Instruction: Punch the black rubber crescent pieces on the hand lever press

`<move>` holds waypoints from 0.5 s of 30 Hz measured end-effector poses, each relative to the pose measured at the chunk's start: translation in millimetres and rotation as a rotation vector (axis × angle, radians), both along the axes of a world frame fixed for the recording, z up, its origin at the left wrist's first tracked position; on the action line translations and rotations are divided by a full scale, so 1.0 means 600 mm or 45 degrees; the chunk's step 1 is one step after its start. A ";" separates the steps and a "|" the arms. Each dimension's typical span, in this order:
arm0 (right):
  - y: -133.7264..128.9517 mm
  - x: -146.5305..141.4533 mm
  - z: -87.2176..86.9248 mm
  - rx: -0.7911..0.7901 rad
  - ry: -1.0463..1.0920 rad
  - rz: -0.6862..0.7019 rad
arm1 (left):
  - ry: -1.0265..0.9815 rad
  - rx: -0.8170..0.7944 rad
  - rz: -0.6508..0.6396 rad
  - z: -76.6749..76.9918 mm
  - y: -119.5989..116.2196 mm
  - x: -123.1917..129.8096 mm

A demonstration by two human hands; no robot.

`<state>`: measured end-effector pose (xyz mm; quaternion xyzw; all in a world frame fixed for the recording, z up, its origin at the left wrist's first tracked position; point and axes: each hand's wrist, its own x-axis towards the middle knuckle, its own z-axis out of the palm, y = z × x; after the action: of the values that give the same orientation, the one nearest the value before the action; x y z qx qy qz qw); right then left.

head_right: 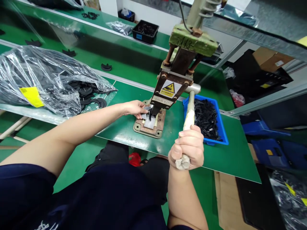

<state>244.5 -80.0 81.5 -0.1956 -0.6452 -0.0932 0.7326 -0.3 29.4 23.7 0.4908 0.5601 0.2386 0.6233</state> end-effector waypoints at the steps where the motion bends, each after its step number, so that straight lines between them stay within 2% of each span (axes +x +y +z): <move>1: 0.002 -0.002 0.000 0.012 0.016 0.001 | 0.009 0.016 -0.001 0.000 0.001 0.002; 8: 0.014 -0.009 -0.001 0.096 0.082 -0.026 | 0.019 -0.046 0.026 0.006 -0.002 0.005; 15: -0.006 0.009 0.005 -0.041 -0.080 -0.018 | -0.093 -0.012 0.105 0.007 -0.019 0.003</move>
<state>250.1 -83.4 84.3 -0.2089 -0.6678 -0.0941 0.7082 1.3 18.0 27.9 0.4555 0.5577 0.2792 0.6352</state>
